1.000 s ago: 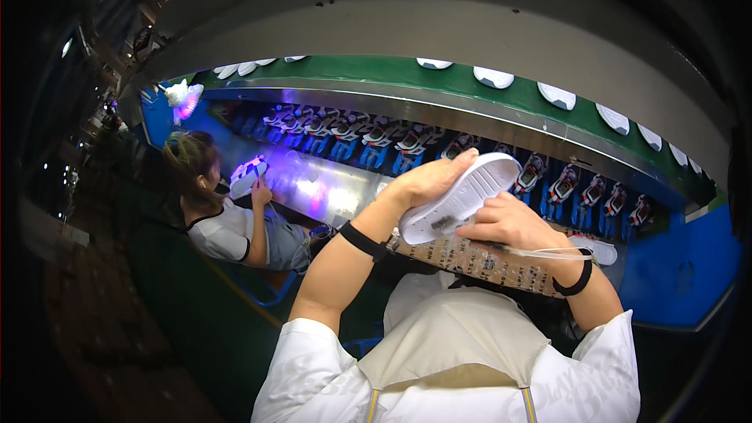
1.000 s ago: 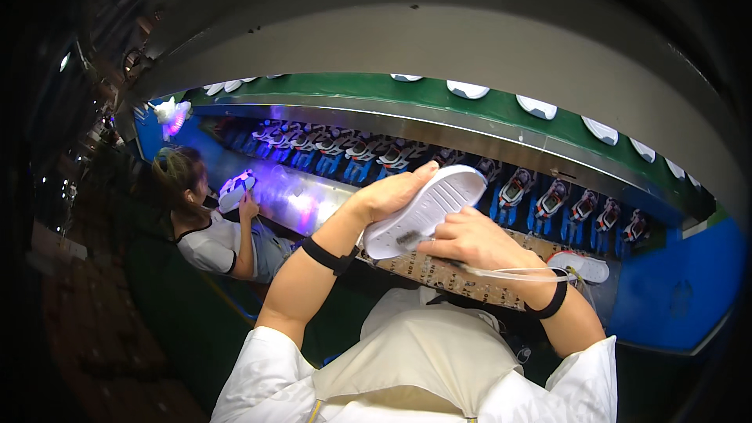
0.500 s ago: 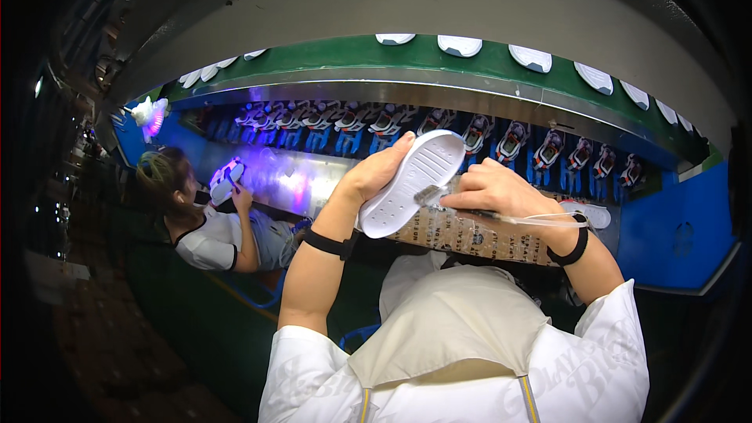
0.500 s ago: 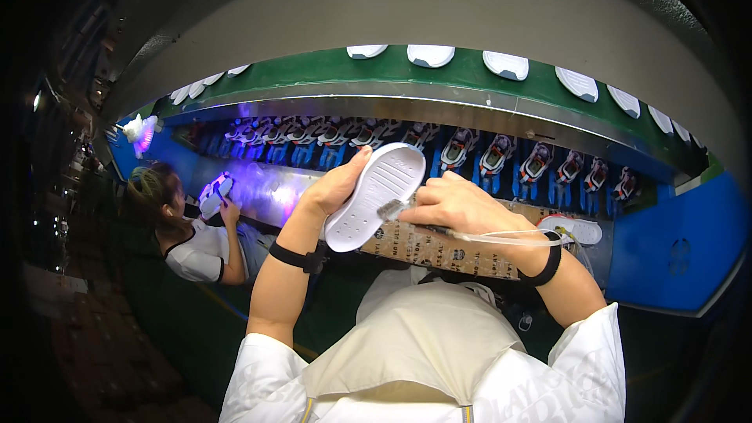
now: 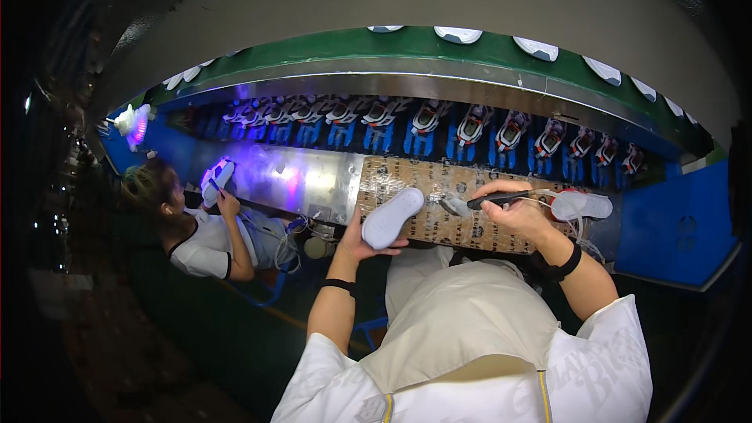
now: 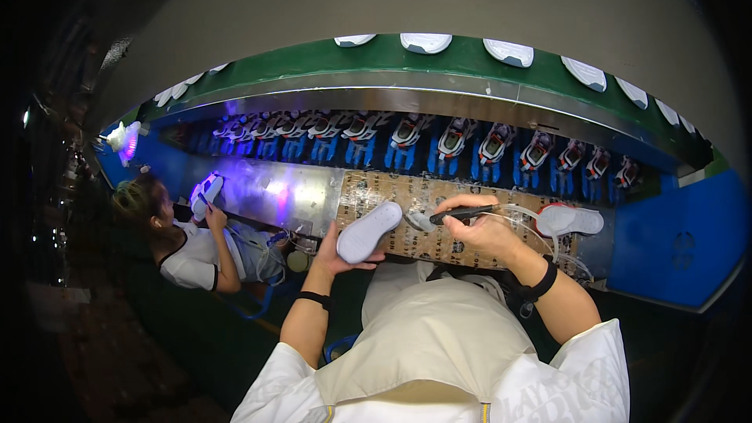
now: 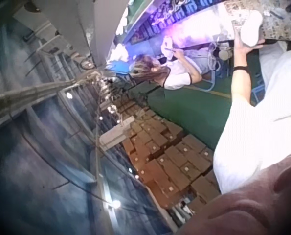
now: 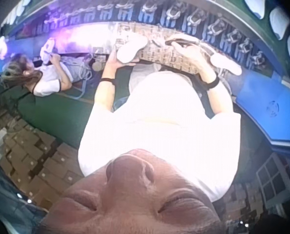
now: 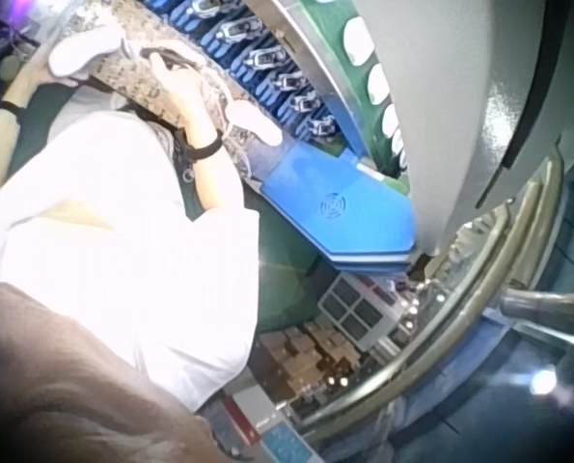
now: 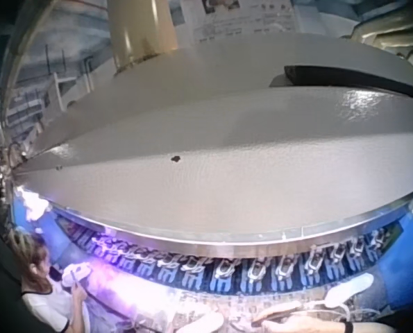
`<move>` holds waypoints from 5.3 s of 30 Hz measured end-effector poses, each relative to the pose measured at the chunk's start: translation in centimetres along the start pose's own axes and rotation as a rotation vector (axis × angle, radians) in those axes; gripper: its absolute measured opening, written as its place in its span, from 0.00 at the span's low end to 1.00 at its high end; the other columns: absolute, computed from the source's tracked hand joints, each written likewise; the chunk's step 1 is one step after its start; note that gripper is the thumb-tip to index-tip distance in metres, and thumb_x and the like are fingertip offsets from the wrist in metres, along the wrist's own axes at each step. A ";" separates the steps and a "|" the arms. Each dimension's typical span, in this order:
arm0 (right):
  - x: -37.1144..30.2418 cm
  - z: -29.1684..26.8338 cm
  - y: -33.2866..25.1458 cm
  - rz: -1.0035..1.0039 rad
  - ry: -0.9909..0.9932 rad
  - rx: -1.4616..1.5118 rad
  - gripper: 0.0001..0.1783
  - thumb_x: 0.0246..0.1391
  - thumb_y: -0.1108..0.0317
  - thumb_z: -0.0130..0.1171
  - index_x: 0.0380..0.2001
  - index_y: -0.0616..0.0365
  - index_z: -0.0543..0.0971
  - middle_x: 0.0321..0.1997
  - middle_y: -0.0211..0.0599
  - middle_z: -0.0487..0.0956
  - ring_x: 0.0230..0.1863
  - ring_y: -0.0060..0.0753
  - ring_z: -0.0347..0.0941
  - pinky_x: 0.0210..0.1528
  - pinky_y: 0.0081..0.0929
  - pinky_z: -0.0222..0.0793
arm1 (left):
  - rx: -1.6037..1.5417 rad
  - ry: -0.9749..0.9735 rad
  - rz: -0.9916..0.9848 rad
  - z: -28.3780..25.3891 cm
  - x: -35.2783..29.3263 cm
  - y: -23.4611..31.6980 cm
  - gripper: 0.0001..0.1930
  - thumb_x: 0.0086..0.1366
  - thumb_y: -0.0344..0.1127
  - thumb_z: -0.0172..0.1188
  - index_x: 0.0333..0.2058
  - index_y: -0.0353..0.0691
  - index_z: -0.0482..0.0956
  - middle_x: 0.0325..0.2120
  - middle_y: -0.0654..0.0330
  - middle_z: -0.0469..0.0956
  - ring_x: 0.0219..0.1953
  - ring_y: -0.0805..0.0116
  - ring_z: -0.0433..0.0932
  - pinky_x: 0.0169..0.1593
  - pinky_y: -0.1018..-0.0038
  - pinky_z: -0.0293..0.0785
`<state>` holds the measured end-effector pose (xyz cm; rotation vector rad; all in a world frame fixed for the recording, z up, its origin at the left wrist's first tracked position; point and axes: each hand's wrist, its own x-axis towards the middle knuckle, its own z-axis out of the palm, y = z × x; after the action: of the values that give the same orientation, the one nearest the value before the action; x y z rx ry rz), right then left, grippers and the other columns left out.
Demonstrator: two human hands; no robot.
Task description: Applying glue or adhesive to the surface of shoe soles using a brush tool.
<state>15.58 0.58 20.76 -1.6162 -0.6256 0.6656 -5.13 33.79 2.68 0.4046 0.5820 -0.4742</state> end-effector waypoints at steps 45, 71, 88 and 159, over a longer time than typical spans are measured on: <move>4.7 6.6 -4.0 -0.795 0.217 -0.530 0.17 0.54 0.72 0.69 0.48 0.54 0.86 0.36 0.33 0.82 0.37 0.38 0.75 0.43 0.35 0.64 | -0.379 -0.499 0.453 19.3 0.0 -3.9 0.36 0.72 0.63 0.36 0.64 0.42 0.72 0.55 0.51 0.80 0.55 0.48 0.81 0.58 0.48 0.79; 2.3 7.2 -8.0 -0.637 -0.240 -0.552 0.18 0.54 0.68 0.71 0.50 0.50 0.84 0.42 0.31 0.82 0.50 0.42 0.76 0.55 0.42 0.66 | -0.397 -0.364 0.651 20.6 -3.5 0.6 0.36 0.69 0.64 0.42 0.62 0.41 0.73 0.50 0.42 0.78 0.52 0.45 0.76 0.56 0.52 0.77; 1.5 6.1 -10.9 -0.737 -0.539 -0.399 0.17 0.57 0.67 0.69 0.51 0.51 0.84 0.34 0.34 0.79 0.40 0.38 0.75 0.46 0.36 0.62 | 0.325 -0.544 0.731 22.4 -6.7 5.6 0.49 0.62 0.77 0.46 0.61 0.33 0.70 0.45 0.40 0.75 0.42 0.48 0.77 0.46 0.54 0.77; -1.6 4.5 -1.1 -0.285 0.102 -0.131 0.17 0.58 0.65 0.68 0.47 0.62 0.86 0.36 0.42 0.84 0.33 0.34 0.78 0.39 0.29 0.72 | 0.508 0.471 1.273 15.5 -5.6 30.8 0.21 0.76 0.42 0.53 0.56 0.29 0.72 0.45 0.41 0.81 0.44 0.46 0.85 0.46 0.54 0.86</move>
<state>11.20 2.60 21.48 -1.6299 -0.8185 0.3362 13.64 53.07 24.93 1.2704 0.5324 0.7432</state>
